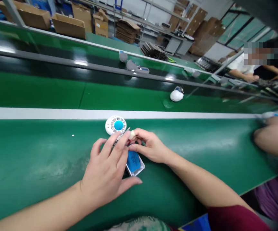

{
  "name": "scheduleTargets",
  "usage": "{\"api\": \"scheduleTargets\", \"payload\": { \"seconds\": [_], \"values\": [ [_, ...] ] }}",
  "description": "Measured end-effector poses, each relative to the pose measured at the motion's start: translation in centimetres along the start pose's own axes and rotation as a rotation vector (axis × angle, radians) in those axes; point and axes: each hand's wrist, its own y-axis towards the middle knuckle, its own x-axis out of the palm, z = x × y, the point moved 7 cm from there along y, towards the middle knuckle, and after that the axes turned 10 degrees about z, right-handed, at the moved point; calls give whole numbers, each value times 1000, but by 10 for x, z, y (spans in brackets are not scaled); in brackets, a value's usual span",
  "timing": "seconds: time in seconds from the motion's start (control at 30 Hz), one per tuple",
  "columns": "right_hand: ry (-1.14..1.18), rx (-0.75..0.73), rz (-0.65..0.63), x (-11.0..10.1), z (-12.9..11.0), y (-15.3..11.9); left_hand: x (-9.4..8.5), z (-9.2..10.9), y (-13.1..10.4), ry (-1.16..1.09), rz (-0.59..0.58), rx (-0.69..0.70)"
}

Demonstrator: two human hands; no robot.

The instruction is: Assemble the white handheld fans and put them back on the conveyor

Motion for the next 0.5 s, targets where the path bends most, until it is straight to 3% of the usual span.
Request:
{"api": "scheduleTargets", "payload": {
  "seconds": [0.13,0.33,0.5],
  "values": [
    [-69,-44,-51,1,-5,0,5,3,-4,-50,31,6],
    [-375,-329,-136,6,-22,1,-1,-1,-7,-143,112,15],
    [-488,-398,-72,8,-23,1,2,-6,-8,-170,112,-41]
  ]
}}
